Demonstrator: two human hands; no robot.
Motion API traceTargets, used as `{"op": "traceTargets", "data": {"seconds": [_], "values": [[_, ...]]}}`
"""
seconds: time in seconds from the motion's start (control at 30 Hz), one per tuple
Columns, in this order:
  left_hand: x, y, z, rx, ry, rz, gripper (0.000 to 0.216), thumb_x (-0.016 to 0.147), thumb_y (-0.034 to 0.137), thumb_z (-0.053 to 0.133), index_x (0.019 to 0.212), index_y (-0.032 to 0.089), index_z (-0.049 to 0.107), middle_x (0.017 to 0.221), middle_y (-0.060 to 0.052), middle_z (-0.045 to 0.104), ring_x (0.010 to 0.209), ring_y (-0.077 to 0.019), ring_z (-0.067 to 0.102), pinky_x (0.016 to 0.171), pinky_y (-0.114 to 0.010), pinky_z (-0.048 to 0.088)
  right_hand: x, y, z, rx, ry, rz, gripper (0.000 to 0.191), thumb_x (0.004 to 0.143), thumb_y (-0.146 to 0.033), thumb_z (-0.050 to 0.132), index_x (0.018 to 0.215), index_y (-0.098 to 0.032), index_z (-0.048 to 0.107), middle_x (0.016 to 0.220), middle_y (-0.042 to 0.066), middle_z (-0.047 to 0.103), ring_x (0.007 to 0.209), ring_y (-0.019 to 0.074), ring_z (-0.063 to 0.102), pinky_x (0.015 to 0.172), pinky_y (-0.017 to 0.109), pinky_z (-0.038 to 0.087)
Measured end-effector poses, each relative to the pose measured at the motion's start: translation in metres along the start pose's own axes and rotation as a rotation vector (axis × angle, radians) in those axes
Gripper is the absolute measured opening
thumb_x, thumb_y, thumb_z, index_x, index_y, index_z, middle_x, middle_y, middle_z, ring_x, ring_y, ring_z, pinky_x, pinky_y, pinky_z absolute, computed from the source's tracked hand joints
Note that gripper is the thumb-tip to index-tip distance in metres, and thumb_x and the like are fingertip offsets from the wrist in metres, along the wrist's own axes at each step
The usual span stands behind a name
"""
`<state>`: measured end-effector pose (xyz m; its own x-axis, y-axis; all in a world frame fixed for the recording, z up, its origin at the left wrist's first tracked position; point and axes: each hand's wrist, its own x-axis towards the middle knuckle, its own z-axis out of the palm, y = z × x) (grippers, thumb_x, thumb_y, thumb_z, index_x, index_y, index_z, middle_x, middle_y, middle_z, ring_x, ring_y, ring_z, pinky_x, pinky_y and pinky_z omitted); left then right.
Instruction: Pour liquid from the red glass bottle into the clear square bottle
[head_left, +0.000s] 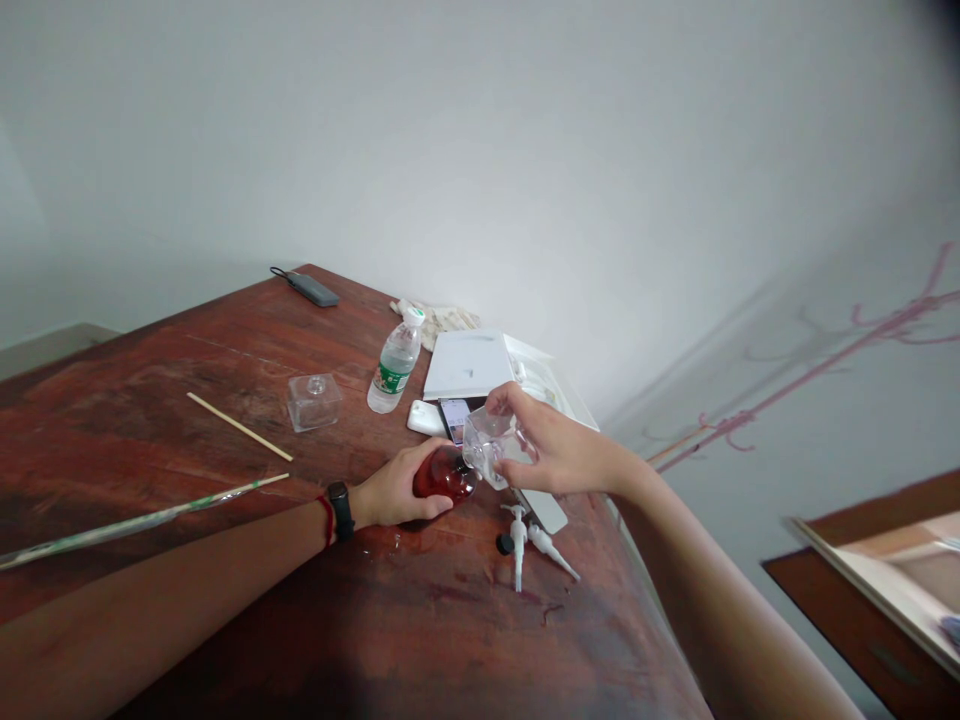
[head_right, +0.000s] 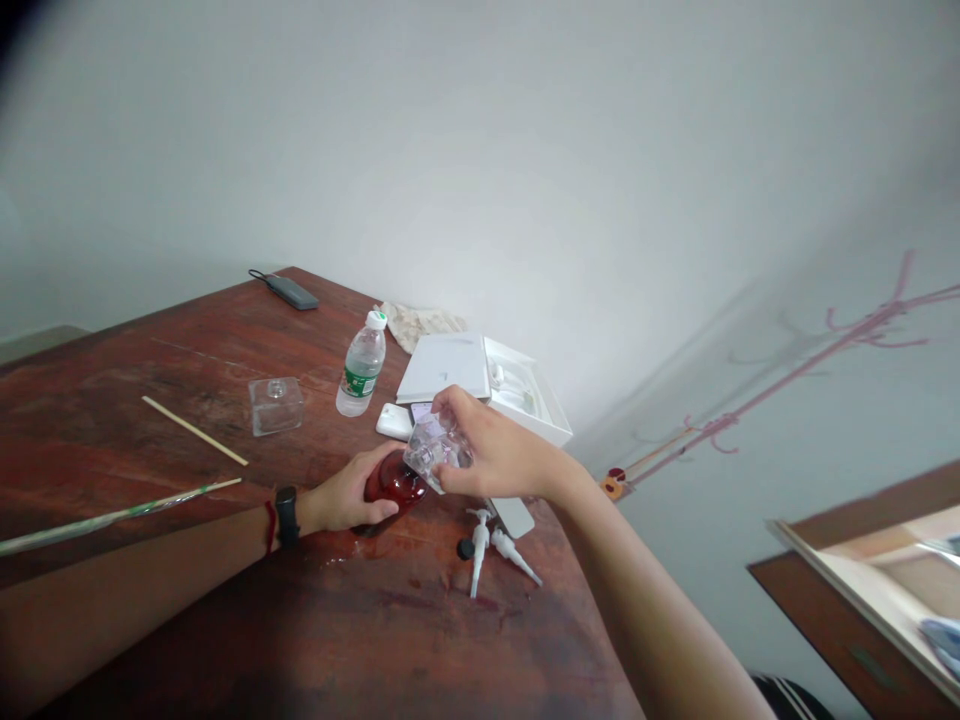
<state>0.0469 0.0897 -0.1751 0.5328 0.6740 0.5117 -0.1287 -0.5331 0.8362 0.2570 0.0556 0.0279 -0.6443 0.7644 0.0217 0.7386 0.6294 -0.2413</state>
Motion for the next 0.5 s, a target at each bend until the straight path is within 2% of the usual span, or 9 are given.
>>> {"op": "traceTargets", "data": {"seconds": [0.5], "values": [[-0.0002,-0.001,-0.0004,0.005,0.005,0.032,0.063,0.079,0.044,0.077,0.133,0.017,0.058,0.121,-0.01,0.076,0.108,-0.0305,0.072,0.1,-0.041,0.055,0.0022,-0.0034,-0.0021,-0.004,-0.031,0.036,0.052,0.078,-0.035,0.07,0.121,-0.021,0.046,0.108,0.012,0.069,0.094,0.0303,0.066,0.081,0.045,0.054]]}}
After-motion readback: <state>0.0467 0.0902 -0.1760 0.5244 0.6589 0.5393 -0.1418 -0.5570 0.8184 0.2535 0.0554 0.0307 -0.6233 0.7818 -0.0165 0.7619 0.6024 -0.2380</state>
